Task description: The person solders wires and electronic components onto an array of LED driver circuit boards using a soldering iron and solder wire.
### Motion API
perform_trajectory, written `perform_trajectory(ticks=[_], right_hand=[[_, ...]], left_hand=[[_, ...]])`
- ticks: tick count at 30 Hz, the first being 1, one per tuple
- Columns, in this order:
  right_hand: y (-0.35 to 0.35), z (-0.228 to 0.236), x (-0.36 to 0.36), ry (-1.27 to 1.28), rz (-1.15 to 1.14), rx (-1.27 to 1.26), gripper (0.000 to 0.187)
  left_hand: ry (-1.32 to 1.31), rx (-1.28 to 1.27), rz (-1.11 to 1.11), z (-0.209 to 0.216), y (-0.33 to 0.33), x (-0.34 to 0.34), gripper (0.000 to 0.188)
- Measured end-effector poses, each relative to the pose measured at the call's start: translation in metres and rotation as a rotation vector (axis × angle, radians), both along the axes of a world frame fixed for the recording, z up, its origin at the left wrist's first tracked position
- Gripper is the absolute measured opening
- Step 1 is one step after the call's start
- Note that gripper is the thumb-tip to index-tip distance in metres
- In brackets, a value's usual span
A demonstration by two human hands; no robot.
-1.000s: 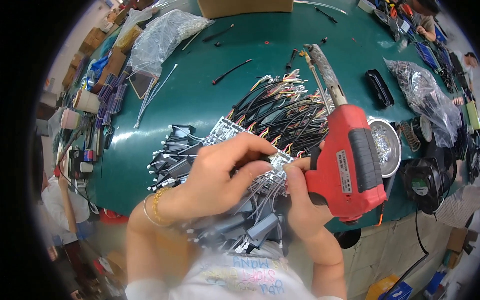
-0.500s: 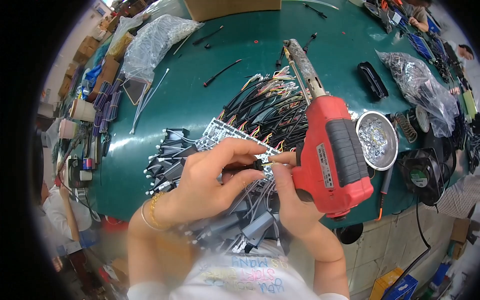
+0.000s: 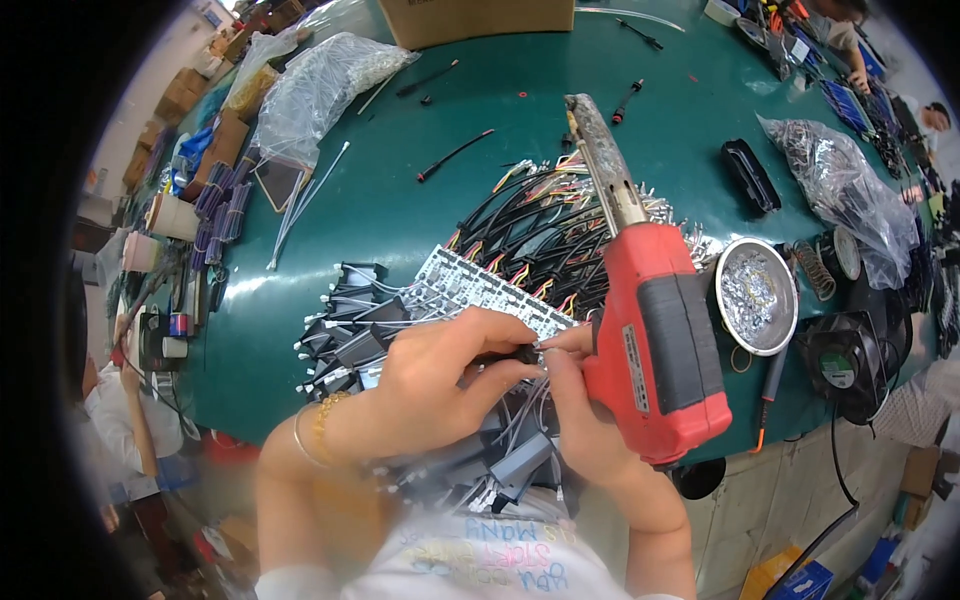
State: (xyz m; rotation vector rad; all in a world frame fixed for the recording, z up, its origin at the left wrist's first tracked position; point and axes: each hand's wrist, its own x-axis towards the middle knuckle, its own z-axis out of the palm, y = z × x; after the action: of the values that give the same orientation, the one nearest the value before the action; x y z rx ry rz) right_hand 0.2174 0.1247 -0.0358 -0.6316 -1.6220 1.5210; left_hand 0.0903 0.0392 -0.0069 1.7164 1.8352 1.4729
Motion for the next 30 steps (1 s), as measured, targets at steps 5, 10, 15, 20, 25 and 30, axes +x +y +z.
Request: perform_trajectory(ticks=[5, 10, 15, 20, 25, 30], right_hand=[[-0.0019, -0.0039, 0.0027, -0.047, 0.022, 0.178, 0.052], [-0.0008, -0.0056, 0.004, -0.041, 0.034, 0.207, 0.051], [0.0014, -0.006, 0.0003, 0.019, -0.017, 0.06, 0.05], [-0.0018, 0.0005, -0.0038, 0.043, -0.02, -0.041, 0.052], [-0.0016, -0.0036, 0.001, -0.002, -0.021, 0.019, 0.051], [-0.0037, -0.0012, 0.003, -0.053, 0.036, 0.074, 0.051]], left_hand=[[-0.065, -0.021, 0.04, -0.001, -0.0025, 0.0018, 0.025], [-0.038, -0.031, 0.043, 0.0012, -0.0015, 0.0004, 0.025], [-0.003, -0.004, 0.068, 0.0, -0.0006, -0.0035, 0.025], [0.036, -0.003, 0.043, 0.0002, -0.0008, -0.002, 0.024], [0.081, 0.06, 0.054, -0.0018, 0.0002, 0.0008, 0.022], [0.05, 0.009, 0.081, -0.0042, -0.0028, -0.0004, 0.024]])
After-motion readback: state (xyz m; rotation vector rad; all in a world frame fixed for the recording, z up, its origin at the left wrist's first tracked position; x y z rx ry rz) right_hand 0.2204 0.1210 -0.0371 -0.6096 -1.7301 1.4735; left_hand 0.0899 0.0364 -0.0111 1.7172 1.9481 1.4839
